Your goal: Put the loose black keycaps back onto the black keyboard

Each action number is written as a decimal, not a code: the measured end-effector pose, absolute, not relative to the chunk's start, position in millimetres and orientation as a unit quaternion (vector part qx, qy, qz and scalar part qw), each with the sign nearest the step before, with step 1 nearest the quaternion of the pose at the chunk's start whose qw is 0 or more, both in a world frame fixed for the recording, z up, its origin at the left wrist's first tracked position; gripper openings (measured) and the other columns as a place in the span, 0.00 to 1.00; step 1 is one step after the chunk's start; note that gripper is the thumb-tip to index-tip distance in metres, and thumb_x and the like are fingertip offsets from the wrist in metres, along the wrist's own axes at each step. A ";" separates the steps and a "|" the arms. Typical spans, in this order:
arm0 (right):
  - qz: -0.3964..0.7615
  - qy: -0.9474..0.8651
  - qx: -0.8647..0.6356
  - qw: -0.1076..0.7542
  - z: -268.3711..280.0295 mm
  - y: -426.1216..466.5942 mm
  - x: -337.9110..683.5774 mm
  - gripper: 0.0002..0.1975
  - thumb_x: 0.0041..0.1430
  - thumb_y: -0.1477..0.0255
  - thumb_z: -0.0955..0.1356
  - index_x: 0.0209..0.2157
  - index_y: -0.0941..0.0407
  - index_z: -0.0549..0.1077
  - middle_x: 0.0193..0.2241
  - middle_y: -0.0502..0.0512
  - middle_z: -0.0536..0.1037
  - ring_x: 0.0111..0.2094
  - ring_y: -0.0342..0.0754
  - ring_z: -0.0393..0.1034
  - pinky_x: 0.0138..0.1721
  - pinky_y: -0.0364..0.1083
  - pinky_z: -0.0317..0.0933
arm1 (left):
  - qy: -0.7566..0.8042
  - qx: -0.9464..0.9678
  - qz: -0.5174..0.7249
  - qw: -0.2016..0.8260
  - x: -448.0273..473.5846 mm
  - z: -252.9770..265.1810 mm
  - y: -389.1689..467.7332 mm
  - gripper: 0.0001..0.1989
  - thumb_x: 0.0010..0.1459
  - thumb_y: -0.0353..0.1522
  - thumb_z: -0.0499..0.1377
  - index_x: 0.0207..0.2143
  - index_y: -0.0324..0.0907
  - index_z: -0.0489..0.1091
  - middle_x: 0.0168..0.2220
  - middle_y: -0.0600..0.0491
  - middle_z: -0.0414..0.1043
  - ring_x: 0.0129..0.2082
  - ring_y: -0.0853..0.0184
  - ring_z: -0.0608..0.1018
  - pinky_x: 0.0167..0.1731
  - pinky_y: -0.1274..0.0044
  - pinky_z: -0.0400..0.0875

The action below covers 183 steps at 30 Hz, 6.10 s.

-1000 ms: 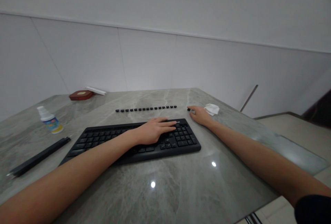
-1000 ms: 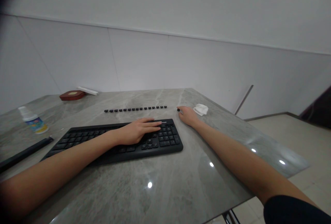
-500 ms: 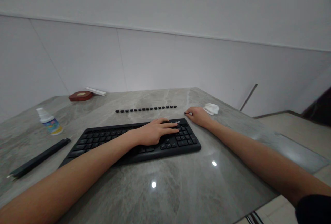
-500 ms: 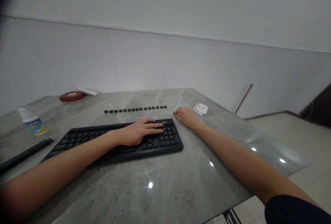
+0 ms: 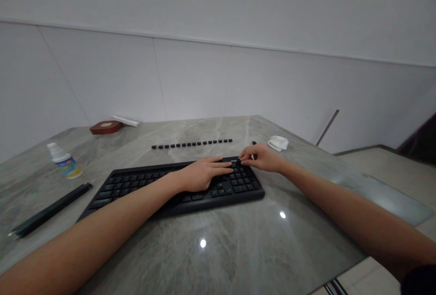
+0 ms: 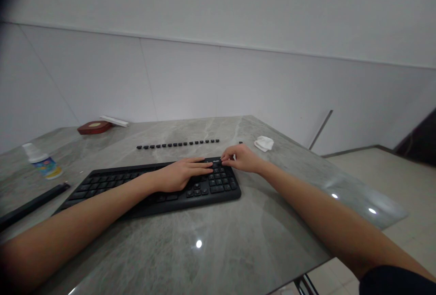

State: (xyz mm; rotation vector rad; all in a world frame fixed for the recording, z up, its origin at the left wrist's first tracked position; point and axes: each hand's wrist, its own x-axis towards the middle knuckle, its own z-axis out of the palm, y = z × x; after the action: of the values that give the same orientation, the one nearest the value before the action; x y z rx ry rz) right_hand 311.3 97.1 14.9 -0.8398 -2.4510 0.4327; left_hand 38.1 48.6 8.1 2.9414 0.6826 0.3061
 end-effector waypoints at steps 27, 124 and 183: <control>0.131 -0.939 -0.233 0.217 21.6 85.5 304.4 0.07 0.54 0.75 0.67 0.27 0.59 0.78 0.32 0.57 0.79 0.27 0.42 0.70 0.29 0.41 0.63 | 0.231 0.966 0.101 0.057 37.4 5.7 50.1 0.34 0.51 0.16 0.48 0.61 0.43 0.58 0.64 0.53 0.55 0.64 0.60 0.56 0.63 0.63 0.54; -0.077 -0.783 -0.550 0.278 -15.0 151.2 347.7 0.24 0.54 0.74 0.66 0.54 0.61 0.69 0.50 0.65 0.71 0.46 0.54 0.69 0.51 0.51 0.61 | 0.222 0.966 0.125 0.052 37.8 5.0 50.1 0.33 0.52 0.16 0.48 0.60 0.42 0.60 0.62 0.52 0.58 0.63 0.61 0.59 0.62 0.64 0.56; 0.079 -0.957 -0.205 0.188 24.7 89.4 321.1 0.08 0.57 0.76 0.65 0.33 0.58 0.78 0.34 0.58 0.78 0.34 0.46 0.73 0.38 0.46 0.67 | 0.220 0.964 0.140 0.046 37.6 5.4 49.2 0.32 0.53 0.17 0.47 0.59 0.43 0.62 0.61 0.52 0.60 0.62 0.60 0.61 0.60 0.62 0.59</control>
State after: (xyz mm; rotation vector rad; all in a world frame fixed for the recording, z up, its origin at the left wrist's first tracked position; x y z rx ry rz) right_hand 321.1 89.4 24.7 -0.5764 -2.6945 0.2211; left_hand 37.6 49.2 5.4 2.9435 0.6725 0.4279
